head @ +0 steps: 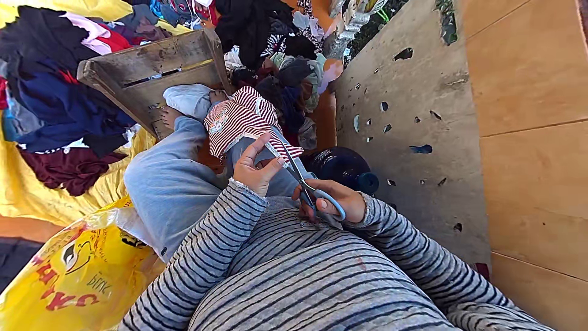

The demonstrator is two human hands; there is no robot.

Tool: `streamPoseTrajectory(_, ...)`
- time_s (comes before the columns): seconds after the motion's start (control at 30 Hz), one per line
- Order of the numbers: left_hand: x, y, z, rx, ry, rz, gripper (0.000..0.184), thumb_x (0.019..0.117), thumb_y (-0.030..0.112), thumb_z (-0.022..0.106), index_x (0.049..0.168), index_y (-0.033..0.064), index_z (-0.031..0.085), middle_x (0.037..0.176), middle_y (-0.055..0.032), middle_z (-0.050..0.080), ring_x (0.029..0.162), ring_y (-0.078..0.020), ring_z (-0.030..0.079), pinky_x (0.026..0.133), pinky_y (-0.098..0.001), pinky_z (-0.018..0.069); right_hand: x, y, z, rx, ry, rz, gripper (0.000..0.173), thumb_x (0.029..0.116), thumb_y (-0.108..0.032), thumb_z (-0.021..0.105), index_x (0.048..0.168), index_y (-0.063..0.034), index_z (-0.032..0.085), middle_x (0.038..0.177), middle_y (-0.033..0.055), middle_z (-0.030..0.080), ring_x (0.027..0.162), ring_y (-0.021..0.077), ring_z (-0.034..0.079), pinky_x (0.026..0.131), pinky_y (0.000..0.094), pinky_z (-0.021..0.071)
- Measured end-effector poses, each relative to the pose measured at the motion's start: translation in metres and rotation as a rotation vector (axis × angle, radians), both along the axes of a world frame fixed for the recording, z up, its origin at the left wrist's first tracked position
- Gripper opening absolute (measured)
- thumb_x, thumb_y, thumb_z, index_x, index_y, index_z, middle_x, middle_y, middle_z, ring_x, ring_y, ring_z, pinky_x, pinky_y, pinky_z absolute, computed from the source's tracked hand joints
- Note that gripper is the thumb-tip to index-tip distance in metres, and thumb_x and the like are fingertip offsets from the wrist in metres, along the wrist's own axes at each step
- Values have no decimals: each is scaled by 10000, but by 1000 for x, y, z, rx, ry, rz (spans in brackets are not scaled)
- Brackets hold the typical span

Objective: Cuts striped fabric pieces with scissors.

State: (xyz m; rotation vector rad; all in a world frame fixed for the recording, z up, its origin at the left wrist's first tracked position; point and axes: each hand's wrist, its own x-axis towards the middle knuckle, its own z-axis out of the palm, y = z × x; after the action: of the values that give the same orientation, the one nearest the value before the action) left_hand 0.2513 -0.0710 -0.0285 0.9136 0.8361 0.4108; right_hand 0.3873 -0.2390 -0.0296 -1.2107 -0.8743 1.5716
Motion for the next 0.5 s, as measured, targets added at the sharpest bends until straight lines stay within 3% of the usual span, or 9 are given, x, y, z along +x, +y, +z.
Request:
streamPoseTrajectory(0.27,-4,0,-3,43,-41,20,728,793,-167,695,1461,60,515,1412,-99,551,856,-124,690,782,-280,606,-10,11,-11,67,59,-84,602,907,-664,637,1106,-97,610,716,-94,643,632,48,644,600,243,560)
streamPoseTrajectory(0.37,-4,1,-4,48,-41,19,760,785,-161,693,1480,70,490,1438,-101,525,890,-131,690,790,-286,605,-14,8,-11,54,101,-126,498,900,-591,701,1059,-124,634,680,-106,642,576,29,627,538,219,540)
streamPoseTrajectory(0.5,-4,1,-6,80,-48,17,810,765,-178,705,1500,66,470,1469,-100,513,851,-114,701,770,-273,612,-16,6,-10,14,94,-160,407,890,-519,751,1020,-144,657,656,-123,640,546,16,614,532,212,538)
